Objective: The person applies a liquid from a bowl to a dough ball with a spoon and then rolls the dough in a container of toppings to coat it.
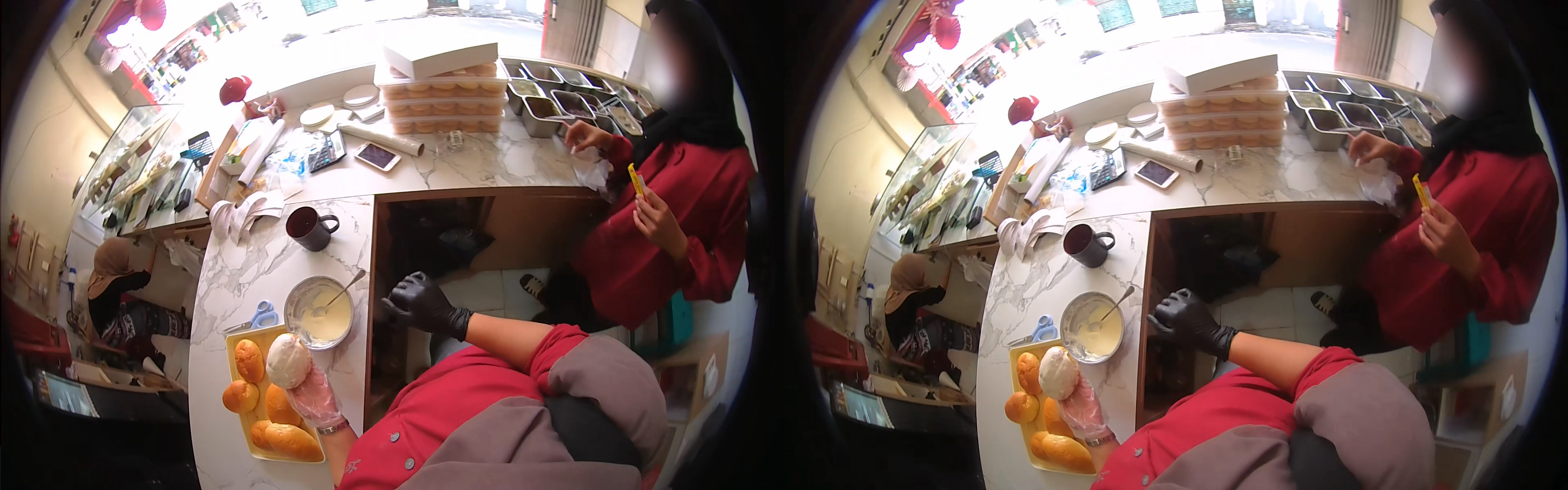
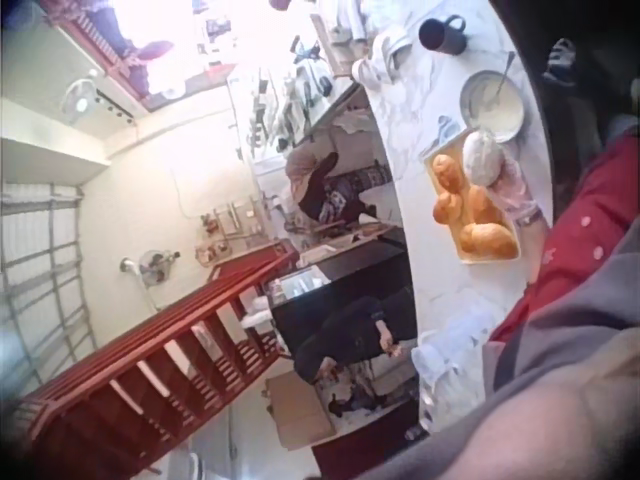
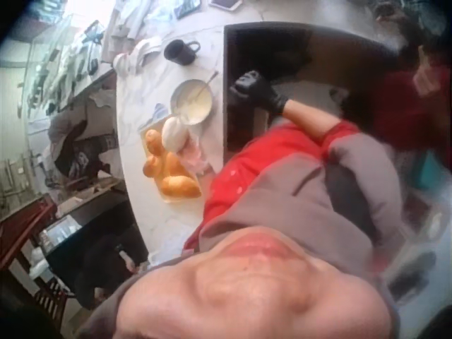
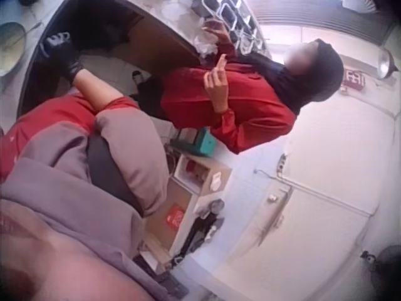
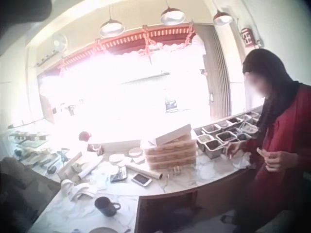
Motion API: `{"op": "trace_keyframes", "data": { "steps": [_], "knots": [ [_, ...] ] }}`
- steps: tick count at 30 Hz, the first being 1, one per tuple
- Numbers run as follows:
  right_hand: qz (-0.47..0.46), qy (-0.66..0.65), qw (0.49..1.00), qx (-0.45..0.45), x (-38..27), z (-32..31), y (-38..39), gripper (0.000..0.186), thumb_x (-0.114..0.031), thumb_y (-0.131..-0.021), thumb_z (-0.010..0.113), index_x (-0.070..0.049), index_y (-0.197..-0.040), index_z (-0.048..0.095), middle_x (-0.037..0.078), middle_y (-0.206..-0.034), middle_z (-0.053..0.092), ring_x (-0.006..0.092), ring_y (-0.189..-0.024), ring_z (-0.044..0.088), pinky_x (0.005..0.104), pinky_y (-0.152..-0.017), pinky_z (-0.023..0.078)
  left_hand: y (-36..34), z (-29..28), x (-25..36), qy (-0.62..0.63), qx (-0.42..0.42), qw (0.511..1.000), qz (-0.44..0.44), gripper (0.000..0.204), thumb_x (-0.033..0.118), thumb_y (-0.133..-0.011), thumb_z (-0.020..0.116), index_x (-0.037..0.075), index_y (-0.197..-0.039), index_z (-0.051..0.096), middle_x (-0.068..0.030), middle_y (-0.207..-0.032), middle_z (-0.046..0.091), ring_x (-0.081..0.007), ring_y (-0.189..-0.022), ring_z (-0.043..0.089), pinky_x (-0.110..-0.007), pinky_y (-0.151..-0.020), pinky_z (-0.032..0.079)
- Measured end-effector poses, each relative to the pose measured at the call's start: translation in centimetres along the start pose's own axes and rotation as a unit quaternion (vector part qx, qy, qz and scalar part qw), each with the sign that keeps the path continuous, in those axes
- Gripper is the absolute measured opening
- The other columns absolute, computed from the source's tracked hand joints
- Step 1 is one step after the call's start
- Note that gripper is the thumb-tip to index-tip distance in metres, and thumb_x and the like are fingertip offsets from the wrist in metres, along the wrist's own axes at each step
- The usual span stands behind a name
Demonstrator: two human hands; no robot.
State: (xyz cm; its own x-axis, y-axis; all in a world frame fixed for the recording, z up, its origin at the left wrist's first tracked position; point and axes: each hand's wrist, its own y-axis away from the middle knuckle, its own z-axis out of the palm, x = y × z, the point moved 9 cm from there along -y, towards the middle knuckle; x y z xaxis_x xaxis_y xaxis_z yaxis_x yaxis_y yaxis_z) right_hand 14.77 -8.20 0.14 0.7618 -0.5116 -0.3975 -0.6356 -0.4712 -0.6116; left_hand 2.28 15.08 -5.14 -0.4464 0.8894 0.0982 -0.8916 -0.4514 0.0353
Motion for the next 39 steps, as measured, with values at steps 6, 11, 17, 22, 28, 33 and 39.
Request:
{"op": "trace_keyframes", "data": {
  "steps": [6, 11, 17, 22, 28, 33, 39],
  "knots": [
    [0.046, 0.019, 0.997, -0.067, -0.8, -0.4, 6.4, 0.031, -0.028, -0.080, 0.059, -0.009, -0.057, 0.051, 0.008, -0.054, 0.049, 0.0255, -0.055, 0.051, 0.0366, -0.059, 0.039, 0.6, -1.0, -0.6, -0.084, 0.009, 0.996, 0.004, 0.046, 0.021, -0.092, 0.039, -0.005, -0.129, 0.034, -0.0181, -0.135, 0.034, -0.0286, -0.125, 0.034, -0.042, -0.107, 0.024],
    [0.110, 0.048, 0.988, -0.095, 1.9, -1.9, 7.0, 0.031, -0.029, -0.083, 0.054, -0.009, -0.060, 0.054, 0.009, -0.059, 0.056, 0.0273, -0.055, 0.053, 0.0375, -0.060, 0.041, 0.5, -2.7, -0.1, -0.081, 0.026, 0.996, 0.002, 0.045, 0.021, -0.092, 0.038, -0.005, -0.128, 0.035, -0.0180, -0.134, 0.035, -0.0288, -0.124, 0.035, -0.042, -0.105, 0.025],
    [0.197, 0.117, 0.945, -0.234, 10.1, -0.8, 8.7, 0.019, -0.023, -0.078, 0.055, -0.008, -0.067, 0.059, 0.012, -0.062, 0.059, 0.0309, -0.063, 0.058, 0.0417, -0.060, 0.044, -0.1, -4.2, 1.0, -0.069, 0.038, 0.996, 0.033, 0.044, 0.021, -0.091, 0.038, -0.005, -0.127, 0.036, -0.0179, -0.133, 0.037, -0.0290, -0.122, 0.037, -0.042, -0.104, 0.028],
    [0.356, 0.158, 0.892, -0.231, 20.4, -7.4, 5.2, 0.017, -0.027, -0.074, 0.055, -0.014, -0.081, 0.065, 0.013, -0.075, 0.062, 0.0326, -0.071, 0.060, 0.0422, -0.066, 0.048, -1.5, -5.3, 0.8, -0.062, 0.051, 0.994, 0.070, 0.044, 0.021, -0.091, 0.038, -0.005, -0.126, 0.037, -0.0178, -0.132, 0.039, -0.0292, -0.121, 0.039, -0.041, -0.102, 0.029],
    [0.400, 0.185, 0.898, 0.019, 32.9, -22.4, -2.4, 0.029, -0.038, -0.078, 0.055, -0.011, -0.077, 0.066, 0.014, -0.072, 0.062, 0.0326, -0.069, 0.061, 0.0413, -0.060, 0.046, -3.6, -5.8, -1.4, -0.064, 0.062, 0.990, 0.113, 0.043, 0.021, -0.091, 0.038, -0.004, -0.126, 0.038, -0.0177, -0.130, 0.041, -0.0294, -0.119, 0.040, -0.041, -0.101, 0.032],
    [0.376, 0.299, 0.856, 0.192, 45.5, -35.1, -6.2, 0.028, -0.034, -0.081, 0.053, -0.009, -0.072, 0.063, 0.014, -0.069, 0.062, 0.0334, -0.066, 0.060, 0.0427, -0.061, 0.047, -3.9, -6.3, -3.4, -0.085, 0.080, 0.979, 0.169, 0.042, 0.021, -0.091, 0.037, -0.004, -0.125, 0.039, -0.0176, -0.129, 0.042, -0.0296, -0.118, 0.042, -0.041, -0.099, 0.033],
    [0.392, 0.382, 0.828, 0.122, 59.7, -40.2, -8.6, 0.020, -0.021, -0.080, 0.048, -0.009, -0.089, 0.062, 0.016, -0.093, 0.061, 0.0321, -0.086, 0.060, 0.0417, -0.070, 0.047, -5.2, -6.8, -8.0, -0.088, 0.097, 0.967, 0.217, 0.042, 0.021, -0.091, 0.037, -0.004, -0.124, 0.041, -0.0175, -0.128, 0.044, -0.0298, -0.117, 0.044, -0.040, -0.098, 0.036]
  ]
}}
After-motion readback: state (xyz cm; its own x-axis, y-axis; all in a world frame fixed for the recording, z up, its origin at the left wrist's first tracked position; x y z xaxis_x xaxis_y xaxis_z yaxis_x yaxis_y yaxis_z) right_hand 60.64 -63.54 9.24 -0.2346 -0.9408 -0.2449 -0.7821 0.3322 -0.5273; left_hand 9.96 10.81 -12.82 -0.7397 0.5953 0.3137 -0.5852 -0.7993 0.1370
